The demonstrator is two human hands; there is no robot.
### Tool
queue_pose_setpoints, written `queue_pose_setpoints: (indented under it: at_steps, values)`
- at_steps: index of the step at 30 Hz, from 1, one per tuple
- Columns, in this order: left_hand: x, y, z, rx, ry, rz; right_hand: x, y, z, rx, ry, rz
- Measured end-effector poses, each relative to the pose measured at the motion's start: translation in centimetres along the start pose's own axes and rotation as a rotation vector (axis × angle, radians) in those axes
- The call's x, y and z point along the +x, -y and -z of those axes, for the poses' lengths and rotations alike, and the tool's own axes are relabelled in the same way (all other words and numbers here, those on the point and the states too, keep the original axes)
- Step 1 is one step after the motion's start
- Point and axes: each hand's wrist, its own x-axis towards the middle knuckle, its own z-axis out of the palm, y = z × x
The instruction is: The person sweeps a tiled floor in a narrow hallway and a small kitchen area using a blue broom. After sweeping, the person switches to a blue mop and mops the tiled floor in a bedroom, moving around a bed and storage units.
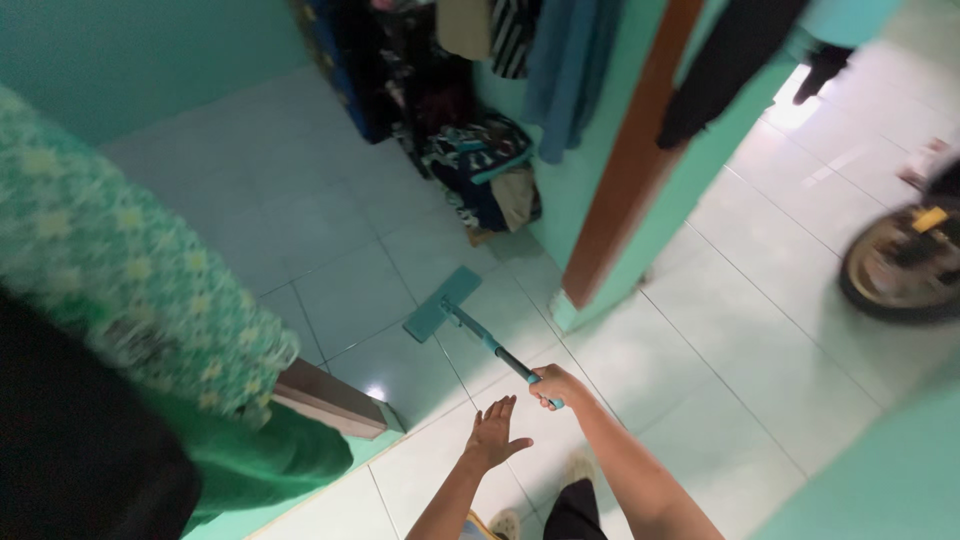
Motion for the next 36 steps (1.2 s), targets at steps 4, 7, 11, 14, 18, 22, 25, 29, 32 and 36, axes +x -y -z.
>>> queue_pose_setpoints:
  at_steps: [4, 7, 11, 14, 18, 22, 25, 29, 32, 36]
  values:
    - [6.7, 1.0, 2.9, -0.057, -0.172, 0.086, 7.2, 5.8, 3.3, -0.094, 0.079, 0.099]
    - [12.0, 0.8, 5.4, -0.168, -0.337, 0.179, 11.8, 10.5, 5.1, -0.124, 0.144, 0.107]
    - [17.6, 1.2, 9.5, -0.291, -0.488, 0.306, 16.9, 16.2, 6.4, -0.112, 0.195, 0.115]
    - [20.1, 2.2, 11.4, -0.317, -0.607, 0.358, 20.2, 18.8, 6.4, -0.086, 0.232, 0.078]
    - [21.8, 5.4, 13.1, -0.397, -0.674, 0.4, 25.0, 23.9, 5.3, -0.086, 0.264, 0.071]
    - [22.8, 11.0, 15.2, -0.41, -0.743, 0.449, 30.4, 29.7, 3.8, -0.138, 0.269, 0.054]
    - [24.0, 16.5, 18.2, -0.467, -0.693, 0.531, 35.7, 35.7, 2.5, -0.255, 0.248, 0.054]
    - [26.0, 24.0, 24.5, -0.465, -0.734, 0.523, 41.7, 42.4, 0.7, -0.687, 0.302, 0.104]
    - [26.9, 28.3, 29.6, -0.57, -0.709, 0.589, 43.6, 45.8, 0.2, -0.947, 0.108, 0.187]
    - [29.3, 33.6, 35.9, -0.57, -0.684, 0.559, 47.7, 52.0, -1.9, -1.032, 0.118, 0.231]
